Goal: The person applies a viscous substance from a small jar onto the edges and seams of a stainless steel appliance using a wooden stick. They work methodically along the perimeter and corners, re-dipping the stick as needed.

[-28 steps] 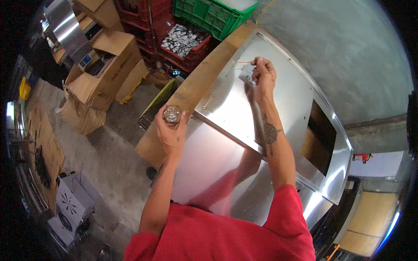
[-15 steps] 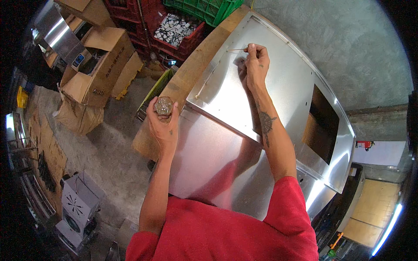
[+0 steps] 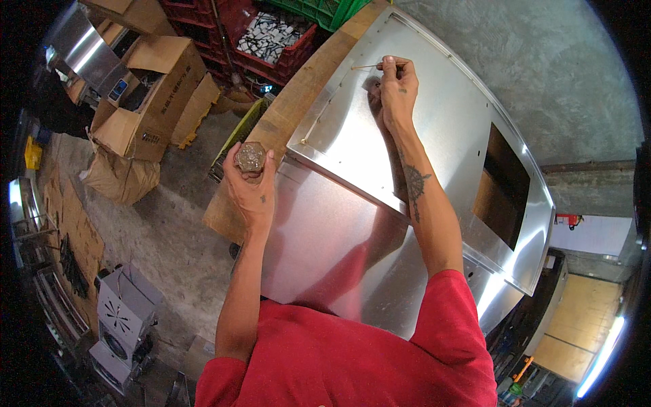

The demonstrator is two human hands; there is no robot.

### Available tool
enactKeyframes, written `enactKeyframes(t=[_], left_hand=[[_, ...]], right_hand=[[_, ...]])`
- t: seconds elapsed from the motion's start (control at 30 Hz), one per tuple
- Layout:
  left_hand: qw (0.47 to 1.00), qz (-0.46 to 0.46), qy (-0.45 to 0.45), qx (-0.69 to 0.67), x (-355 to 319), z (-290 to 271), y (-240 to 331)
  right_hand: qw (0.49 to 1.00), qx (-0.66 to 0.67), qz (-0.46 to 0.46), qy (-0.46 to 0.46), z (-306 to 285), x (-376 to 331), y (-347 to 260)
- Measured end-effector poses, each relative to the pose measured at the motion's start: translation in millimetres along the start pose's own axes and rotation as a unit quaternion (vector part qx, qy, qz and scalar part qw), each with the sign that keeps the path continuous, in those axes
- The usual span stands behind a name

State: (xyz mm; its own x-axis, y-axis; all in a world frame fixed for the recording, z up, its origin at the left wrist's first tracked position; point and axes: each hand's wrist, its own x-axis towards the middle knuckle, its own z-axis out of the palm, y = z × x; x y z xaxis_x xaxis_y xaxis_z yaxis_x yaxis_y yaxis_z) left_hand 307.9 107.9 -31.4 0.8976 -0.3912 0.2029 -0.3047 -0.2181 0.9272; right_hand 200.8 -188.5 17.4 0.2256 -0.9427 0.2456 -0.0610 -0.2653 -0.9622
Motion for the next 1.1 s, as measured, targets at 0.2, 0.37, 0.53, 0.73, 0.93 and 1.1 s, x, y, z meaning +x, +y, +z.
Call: enactKeyframes(t=[0.2, 0.37, 0.53, 0.73, 0.93, 1.1], left_hand=[[1.0, 0.001, -0.004, 0.003, 0.3, -0.9, 2.4], [1.0, -0.002, -0.004, 0.01, 0.1, -2.4, 4.3], [1.0, 0.002, -0.004, 0.01, 0.0, -1.7, 4.7], [1.0, 0.009, -0.01, 0.01, 0.6, -1.7, 3.6], [1.0, -0.014, -0.01, -0.009, 0.3, -1.3, 3.4], [1.0, 0.002, -0.004, 0.01, 0.6, -1.5, 1.8]], right_hand=[[1.0, 0.004, 0.009, -0.001, 0.3, -1.3, -2.2], [1.0, -0.02, 0.002, 0.001, 0.6, -2.4, -5.3], [0.999, 0.004, -0.039, -0.006, 0.1, 0.2, 1.0], [0.999, -0.004, -0.032, -0.012, -1.0, 0.0, 1.2], [0.999, 0.003, -0.029, -0.013, -0.8, -1.6, -2.3], [0.999, -0.015, -0.033, -0.014, -0.4, -3.3, -5.2]])
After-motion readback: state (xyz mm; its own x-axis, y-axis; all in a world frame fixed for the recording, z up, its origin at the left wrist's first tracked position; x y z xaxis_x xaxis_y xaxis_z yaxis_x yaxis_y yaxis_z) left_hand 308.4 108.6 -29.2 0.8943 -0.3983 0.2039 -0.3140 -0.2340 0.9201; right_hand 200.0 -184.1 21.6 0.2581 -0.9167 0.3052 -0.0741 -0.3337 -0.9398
